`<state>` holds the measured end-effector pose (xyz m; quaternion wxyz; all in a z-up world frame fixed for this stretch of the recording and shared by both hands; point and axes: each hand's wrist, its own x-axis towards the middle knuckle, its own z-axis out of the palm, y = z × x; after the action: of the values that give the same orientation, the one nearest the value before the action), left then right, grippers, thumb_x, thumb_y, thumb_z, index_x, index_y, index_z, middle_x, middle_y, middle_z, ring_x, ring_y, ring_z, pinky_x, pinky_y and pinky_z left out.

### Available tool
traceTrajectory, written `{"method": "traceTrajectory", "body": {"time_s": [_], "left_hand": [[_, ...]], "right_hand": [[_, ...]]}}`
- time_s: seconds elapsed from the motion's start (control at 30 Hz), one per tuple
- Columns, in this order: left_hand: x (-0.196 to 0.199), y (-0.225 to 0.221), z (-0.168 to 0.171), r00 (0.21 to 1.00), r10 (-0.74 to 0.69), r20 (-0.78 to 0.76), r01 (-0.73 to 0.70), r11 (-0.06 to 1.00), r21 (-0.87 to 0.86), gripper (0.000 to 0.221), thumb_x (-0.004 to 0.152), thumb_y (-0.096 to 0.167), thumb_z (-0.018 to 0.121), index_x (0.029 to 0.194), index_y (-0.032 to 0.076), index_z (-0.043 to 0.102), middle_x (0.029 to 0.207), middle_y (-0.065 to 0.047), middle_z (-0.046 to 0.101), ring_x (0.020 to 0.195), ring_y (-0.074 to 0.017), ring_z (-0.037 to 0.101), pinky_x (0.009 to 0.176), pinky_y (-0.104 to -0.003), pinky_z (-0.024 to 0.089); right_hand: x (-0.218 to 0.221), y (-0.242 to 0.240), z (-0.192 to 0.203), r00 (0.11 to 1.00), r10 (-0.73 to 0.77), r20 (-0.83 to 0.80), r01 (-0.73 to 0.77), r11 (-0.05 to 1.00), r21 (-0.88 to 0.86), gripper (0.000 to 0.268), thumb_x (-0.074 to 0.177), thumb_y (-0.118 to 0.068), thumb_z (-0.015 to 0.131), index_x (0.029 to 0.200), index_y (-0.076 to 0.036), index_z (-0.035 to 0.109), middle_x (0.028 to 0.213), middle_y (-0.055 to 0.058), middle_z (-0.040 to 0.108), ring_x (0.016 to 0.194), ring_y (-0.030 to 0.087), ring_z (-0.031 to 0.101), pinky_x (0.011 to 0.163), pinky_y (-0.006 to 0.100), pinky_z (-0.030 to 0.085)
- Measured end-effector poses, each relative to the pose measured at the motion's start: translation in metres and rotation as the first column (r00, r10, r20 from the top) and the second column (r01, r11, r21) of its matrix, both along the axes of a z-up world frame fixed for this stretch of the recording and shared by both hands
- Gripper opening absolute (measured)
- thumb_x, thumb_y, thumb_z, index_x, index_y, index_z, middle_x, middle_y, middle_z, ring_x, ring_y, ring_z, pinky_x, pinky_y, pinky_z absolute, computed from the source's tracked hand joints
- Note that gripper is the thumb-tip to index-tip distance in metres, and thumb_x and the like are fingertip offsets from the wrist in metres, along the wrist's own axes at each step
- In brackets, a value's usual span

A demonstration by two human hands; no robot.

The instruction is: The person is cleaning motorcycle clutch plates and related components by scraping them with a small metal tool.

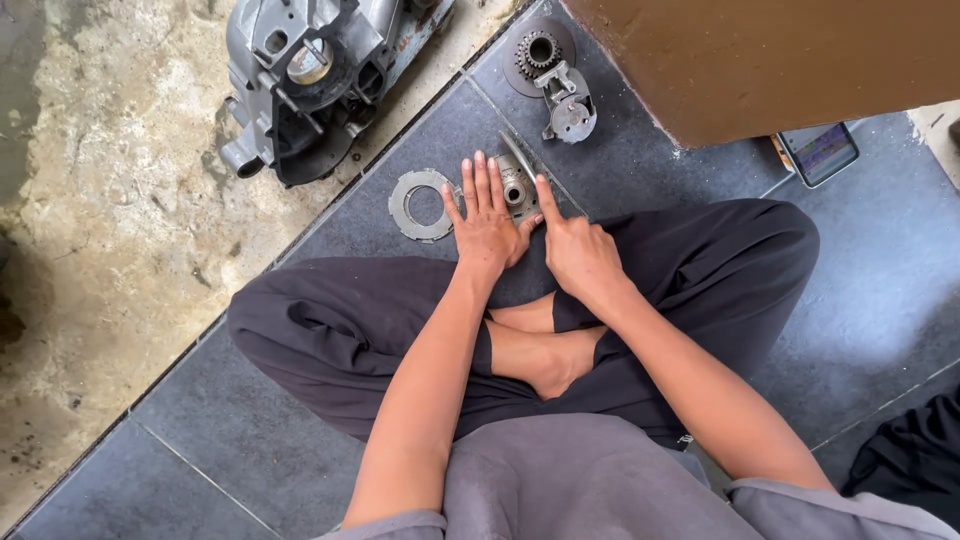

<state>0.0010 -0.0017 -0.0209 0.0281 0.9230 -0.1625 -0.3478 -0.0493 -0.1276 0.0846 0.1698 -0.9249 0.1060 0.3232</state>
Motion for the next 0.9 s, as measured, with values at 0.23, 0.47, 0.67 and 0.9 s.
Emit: {"method": "traceTrajectory", "body": {"time_s": [0.23,0.47,0.67,0.9], "left_hand": [[0.002,-0.001,0.009,1.0,0.006,-0.027,-0.007,1.0,-0.005,0.109,0.096,0.078,0.038,0.164,0.008,-0.01,0.17,-0.013,-0.021,0.155,-0.0337,-0.023,0.121,-0.066,-0.019],[0.001,0.0,0.004,1.0,-0.009,-0.011,0.009,1.0,0.018,0.109,0.097,0.078,0.038,0.165,0.009,-0.011,0.17,-0.012,-0.023,0.155,-0.0337,-0.025,0.121,-0.066,-0.019],[0.002,-0.003,0.008,1.0,0.002,-0.026,-0.002,1.0,0.008,0.108,0.096,0.078,0.036,0.165,0.009,-0.01,0.17,-0.012,-0.022,0.155,-0.0343,-0.024,0.121,-0.067,-0.019],[0.001,-0.003,0.003,1.0,-0.016,-0.025,0.017,0.999,0.035,0.108,0.097,0.078,0.038,0.165,0.009,-0.012,0.169,-0.012,-0.024,0.154,-0.034,-0.026,0.121,-0.067,-0.019]], "right_hand": [[-0.033,-0.009,0.023,0.993,-0.047,-0.104,0.05,0.998,0.031,0.066,0.102,-0.017,0.036,0.165,-0.024,0.018,0.092,0.027,0.071,0.086,0.049,0.073,0.073,0.055,0.062],[0.002,-0.005,0.019,0.995,-0.089,-0.044,0.093,0.99,0.104,0.064,0.102,-0.017,0.036,0.164,-0.025,0.022,0.102,0.032,0.069,0.095,0.053,0.07,0.079,0.059,0.058],[-0.023,-0.018,0.036,0.984,-0.077,-0.159,0.089,0.994,0.068,0.062,0.104,-0.022,0.033,0.164,-0.03,0.022,0.104,0.032,0.069,0.098,0.054,0.069,0.081,0.059,0.058],[0.016,-0.006,0.011,0.998,-0.057,-0.013,0.058,0.992,0.111,0.062,0.102,-0.018,0.038,0.163,-0.023,0.027,0.099,0.032,0.068,0.093,0.054,0.07,0.077,0.057,0.058]]}}
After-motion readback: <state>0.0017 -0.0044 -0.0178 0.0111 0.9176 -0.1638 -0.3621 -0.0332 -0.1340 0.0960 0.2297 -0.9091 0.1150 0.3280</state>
